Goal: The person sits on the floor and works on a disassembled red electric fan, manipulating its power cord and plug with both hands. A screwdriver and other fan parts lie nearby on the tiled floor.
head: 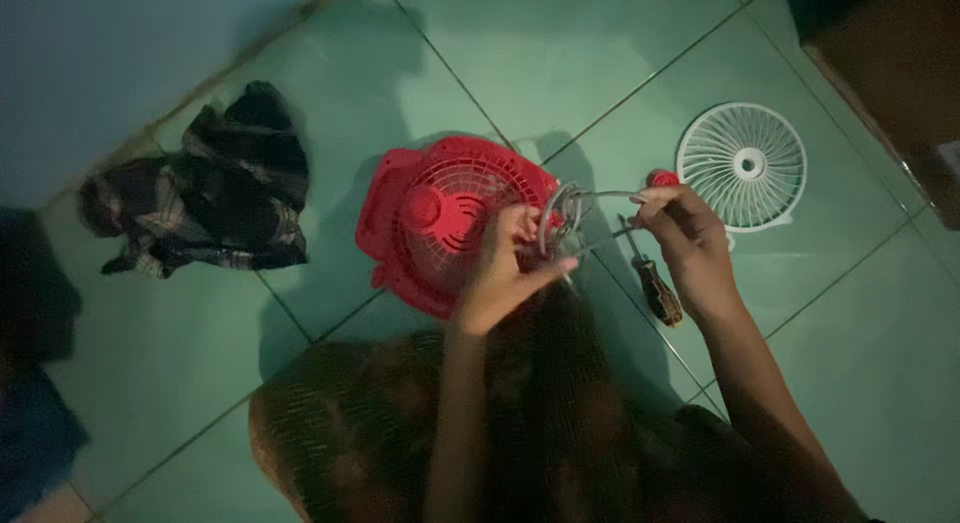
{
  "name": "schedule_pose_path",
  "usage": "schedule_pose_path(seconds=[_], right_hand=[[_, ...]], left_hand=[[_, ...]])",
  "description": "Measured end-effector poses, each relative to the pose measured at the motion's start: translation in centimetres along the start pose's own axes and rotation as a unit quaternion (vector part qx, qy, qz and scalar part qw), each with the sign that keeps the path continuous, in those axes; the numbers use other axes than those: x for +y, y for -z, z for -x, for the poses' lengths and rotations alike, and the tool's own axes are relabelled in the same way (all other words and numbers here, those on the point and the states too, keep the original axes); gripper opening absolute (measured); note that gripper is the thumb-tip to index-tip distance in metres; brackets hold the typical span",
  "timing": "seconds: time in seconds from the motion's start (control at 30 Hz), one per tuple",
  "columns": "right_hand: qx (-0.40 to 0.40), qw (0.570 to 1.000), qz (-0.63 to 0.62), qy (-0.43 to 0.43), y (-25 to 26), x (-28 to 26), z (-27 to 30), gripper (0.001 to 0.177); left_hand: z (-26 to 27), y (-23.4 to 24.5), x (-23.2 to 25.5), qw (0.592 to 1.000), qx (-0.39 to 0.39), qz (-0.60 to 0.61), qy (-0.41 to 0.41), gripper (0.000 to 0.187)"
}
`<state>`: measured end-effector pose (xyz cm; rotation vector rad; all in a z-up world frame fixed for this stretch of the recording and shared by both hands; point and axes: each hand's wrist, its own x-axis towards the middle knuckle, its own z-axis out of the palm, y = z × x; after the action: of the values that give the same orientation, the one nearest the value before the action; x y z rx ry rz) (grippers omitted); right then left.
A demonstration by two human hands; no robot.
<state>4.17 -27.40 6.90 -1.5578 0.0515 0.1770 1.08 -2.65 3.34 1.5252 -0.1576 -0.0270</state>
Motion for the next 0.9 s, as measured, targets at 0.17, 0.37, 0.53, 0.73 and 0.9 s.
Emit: schedule_pose_path(seconds=[0.17, 0.37, 0.53, 0.73, 0.9], right_hand=[[0.009, 0.998, -0.020, 0.066, -1.2, -0.6, 0.5, 0.014], [0.032, 0.997, -0.015, 0.065, -0.2, 0.2, 0.7, 0.004], [0.042, 0.998, -0.004, 0.041, -0.7, 0.6, -0.5, 0.006], [-0.007, 0.980, -0.131, -0.147, -1.1, 0.6, -0.3, 0.046], [-0.138, 0.965, -0.031, -0.220, -3.8, 2.8, 0.1, 0.058]], left_hand=[[1.0, 0.2, 0.6, 0.979, -0.050, -0.187, 0.065, 0.033], [0.7, 1.2, -0.2, 0.992, 0.021, -0.121, 0.030, 0.020], [0.6, 1.2, -0.9, 0.990, 0.061, -0.106, 0.066, 0.023], [0.7, 2.2, -2.3, 0.992, 0.082, 0.014, 0.099, 0.021], [0.8, 2.6, -2.6, 0.995, 0.061, 0.020, 0.075, 0.022]])
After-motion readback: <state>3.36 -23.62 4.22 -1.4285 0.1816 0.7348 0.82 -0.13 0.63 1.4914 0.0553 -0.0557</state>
